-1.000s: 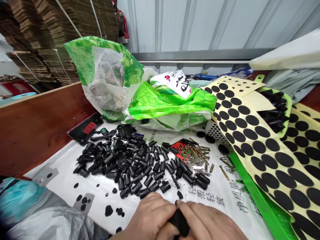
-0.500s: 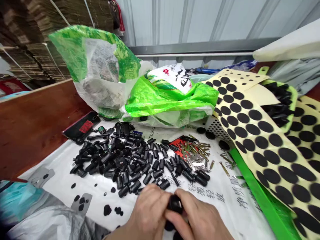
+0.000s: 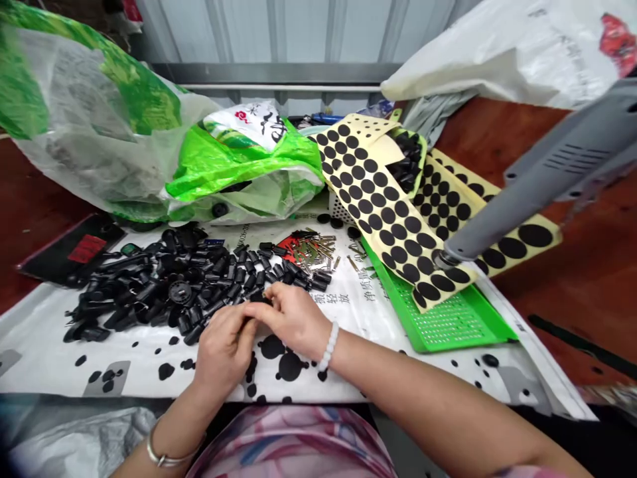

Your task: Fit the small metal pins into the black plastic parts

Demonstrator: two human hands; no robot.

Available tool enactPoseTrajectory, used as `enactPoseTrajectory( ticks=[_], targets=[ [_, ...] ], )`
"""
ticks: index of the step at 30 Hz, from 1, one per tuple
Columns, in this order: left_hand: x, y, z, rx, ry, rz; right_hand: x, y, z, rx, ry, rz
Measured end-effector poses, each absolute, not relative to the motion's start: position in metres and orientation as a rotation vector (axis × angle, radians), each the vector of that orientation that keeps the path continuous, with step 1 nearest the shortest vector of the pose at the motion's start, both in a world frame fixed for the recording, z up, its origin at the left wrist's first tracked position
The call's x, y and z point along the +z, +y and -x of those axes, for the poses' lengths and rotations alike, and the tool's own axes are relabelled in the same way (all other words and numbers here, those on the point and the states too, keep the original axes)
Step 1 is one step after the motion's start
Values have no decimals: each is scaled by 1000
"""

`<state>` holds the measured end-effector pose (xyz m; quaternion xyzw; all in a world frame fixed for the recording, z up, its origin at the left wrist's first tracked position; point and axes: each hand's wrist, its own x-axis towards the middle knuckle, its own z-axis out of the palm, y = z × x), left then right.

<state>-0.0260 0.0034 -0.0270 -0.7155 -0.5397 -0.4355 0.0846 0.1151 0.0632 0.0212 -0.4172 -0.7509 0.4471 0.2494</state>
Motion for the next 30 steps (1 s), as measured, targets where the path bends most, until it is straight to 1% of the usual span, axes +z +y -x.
enactPoseTrajectory(
  ticks=[2,4,7,9,18,21,24,27,30],
  targets=[
    [-24,1,26,-1328,-1627,2153,25,67,-123,1375,-1994,1070],
    [-21,-2,25,-1356,-1649,2173,27,69,-132,1457,-1921,1050],
    [-17,-7,23,-1405,-1697,2205,27,66,-142,1482,-1821,1036],
    [-14,-10,22,-1421,-1716,2237,27,62,-147,1491,-1850,994],
    [-8,-15,20,-1337,-1684,2368,29,62,-163,1284,-2233,690],
    [-4,-20,14,-1262,-1653,2347,27,58,-161,1201,-2272,744],
    [-1,-21,14,-1192,-1684,2297,26,52,-156,1238,-2212,879],
    [0,-16,40,-1133,-1767,2124,29,52,-158,1250,-2197,922],
    [5,-15,94,-1107,-1861,1841,34,55,-165,1196,-2200,965]
  ],
)
